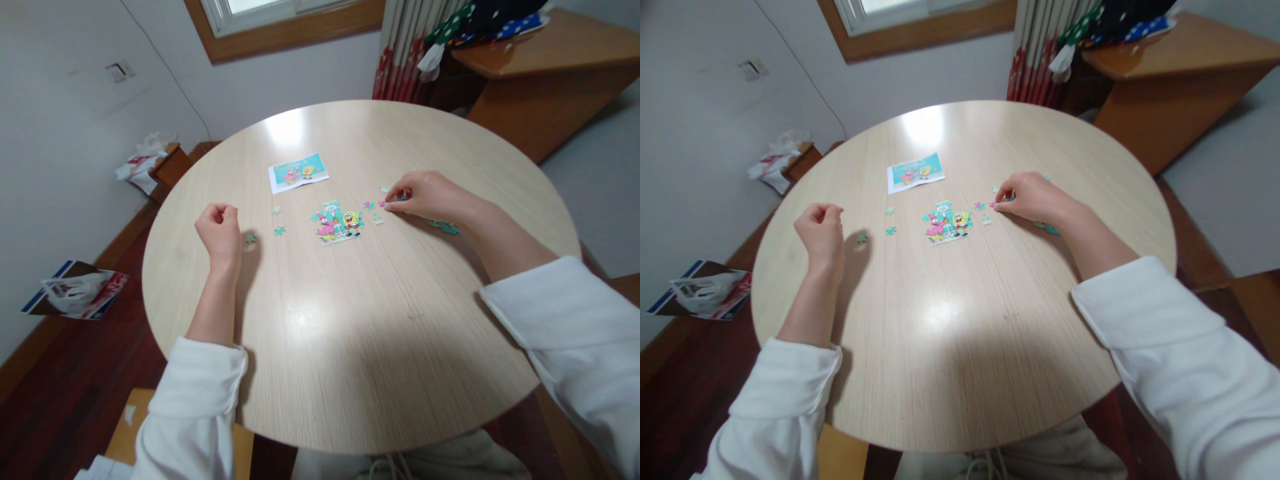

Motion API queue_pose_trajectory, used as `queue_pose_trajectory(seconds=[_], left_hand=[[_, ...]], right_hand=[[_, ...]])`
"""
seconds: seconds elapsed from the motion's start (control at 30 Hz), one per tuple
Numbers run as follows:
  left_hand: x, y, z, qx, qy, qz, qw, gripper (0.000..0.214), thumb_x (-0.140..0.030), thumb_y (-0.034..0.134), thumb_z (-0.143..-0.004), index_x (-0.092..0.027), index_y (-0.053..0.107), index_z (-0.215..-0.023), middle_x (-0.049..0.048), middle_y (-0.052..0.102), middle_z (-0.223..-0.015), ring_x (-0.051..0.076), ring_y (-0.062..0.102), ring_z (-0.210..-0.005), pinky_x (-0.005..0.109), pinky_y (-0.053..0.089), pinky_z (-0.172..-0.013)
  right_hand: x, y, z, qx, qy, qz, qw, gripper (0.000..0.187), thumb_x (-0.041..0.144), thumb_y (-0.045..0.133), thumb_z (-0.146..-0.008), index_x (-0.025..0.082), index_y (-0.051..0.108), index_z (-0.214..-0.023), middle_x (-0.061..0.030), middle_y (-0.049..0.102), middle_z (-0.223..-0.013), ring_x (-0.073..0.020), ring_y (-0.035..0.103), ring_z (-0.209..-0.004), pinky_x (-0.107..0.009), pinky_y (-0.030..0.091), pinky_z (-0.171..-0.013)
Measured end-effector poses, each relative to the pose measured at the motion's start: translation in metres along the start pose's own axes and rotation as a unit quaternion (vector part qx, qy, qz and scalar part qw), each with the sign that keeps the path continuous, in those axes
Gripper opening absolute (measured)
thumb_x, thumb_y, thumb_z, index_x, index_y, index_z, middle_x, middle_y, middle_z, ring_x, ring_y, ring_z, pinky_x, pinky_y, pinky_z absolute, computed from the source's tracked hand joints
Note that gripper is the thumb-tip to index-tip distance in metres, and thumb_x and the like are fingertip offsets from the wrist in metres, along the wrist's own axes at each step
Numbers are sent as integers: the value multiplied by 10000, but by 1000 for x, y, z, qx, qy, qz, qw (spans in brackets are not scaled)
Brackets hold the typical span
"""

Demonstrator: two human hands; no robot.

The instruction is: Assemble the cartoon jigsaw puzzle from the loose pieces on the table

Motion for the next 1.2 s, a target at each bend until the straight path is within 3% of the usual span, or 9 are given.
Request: queue_pose_trajectory(seconds=[0.2,0.67,1.07,1.2], left_hand=[[-1,1,1,2,-6,0,1000,172,-47,520,-708,-162,525,-580,-75,384,-493,74,315,-475,220,230,-471],[-1,2,3,6,-12,-1,1000,157,-58,519,-701,-164,523,-585,-74,392,-497,72,318,-475,218,241,-471],[-2,2,2,9,-8,-17,1000,163,-67,517,-703,-167,522,-575,-69,389,-503,73,321,-481,219,250,-476],[-2,2,2,6,-10,-19,1000,166,-57,517,-704,-163,528,-577,-70,397,-505,71,325,-482,223,237,-474]], right_hand=[[-1,1,-1,1,7,-3,1000,208,427,674,-792,255,786,-824,-73,722,-815,-230,632,-762,-346,441,-658],[-1,6,0,25,15,-1,1000,208,309,602,-832,239,771,-932,-59,713,-839,-204,626,-768,-328,454,-701],[3,-4,4,-16,28,-25,999,304,477,575,-862,249,775,-882,-85,715,-800,-264,645,-796,-391,481,-713],[-3,-7,4,-24,46,-18,998,335,534,637,-812,229,766,-866,-95,713,-831,-254,637,-785,-389,463,-680]])
Point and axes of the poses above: each hand's wrist, its own z-axis away from the middle knuckle, its own y-axis out of the palm, x = y × z, the point moved 10 cm from there along -z, towards the middle knuckle
